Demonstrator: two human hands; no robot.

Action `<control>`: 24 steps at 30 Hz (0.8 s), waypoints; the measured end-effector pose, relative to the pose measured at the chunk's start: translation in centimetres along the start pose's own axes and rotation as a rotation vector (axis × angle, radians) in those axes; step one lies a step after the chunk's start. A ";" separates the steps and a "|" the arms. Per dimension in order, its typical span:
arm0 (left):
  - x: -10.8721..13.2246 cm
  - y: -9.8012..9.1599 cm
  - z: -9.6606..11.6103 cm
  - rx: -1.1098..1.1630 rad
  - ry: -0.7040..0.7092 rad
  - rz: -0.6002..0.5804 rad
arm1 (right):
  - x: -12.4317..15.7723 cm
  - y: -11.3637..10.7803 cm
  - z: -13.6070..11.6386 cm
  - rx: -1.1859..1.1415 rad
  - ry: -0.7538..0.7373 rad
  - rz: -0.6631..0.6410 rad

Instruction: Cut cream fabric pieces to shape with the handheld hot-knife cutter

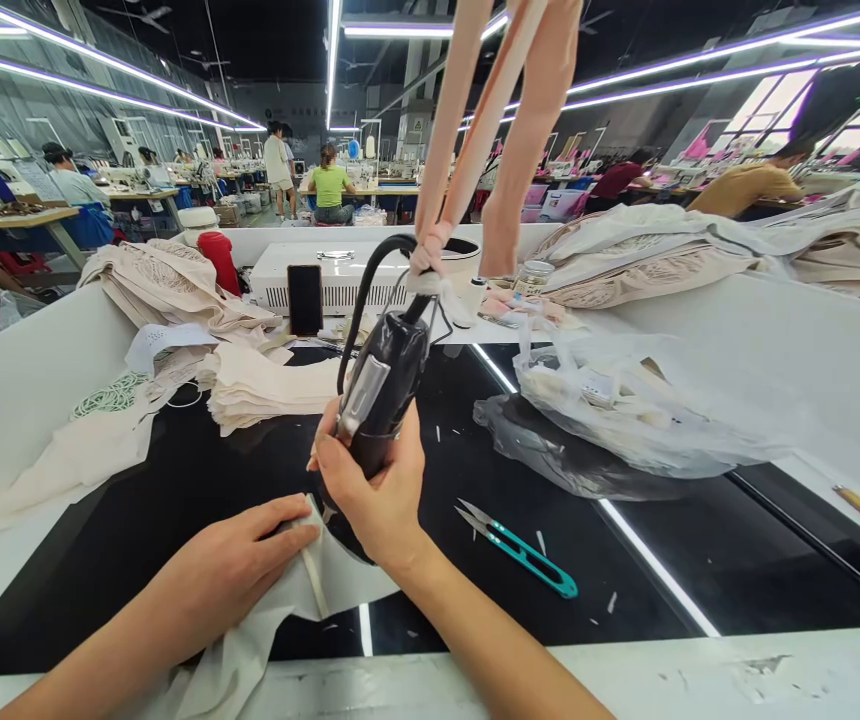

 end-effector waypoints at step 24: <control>-1.6 0.1 2.3 0.019 0.116 -0.036 | -0.1 -1.4 -1.3 0.038 -0.034 0.039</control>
Point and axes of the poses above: each hand's wrist, its own x-axis away from the middle knuckle, its own y-axis out of the palm, z = x × y, the point moved 9 cm from there along -x, towards the middle knuckle, and after that the axes turned 15 degrees about z, right-handed, at the moved point
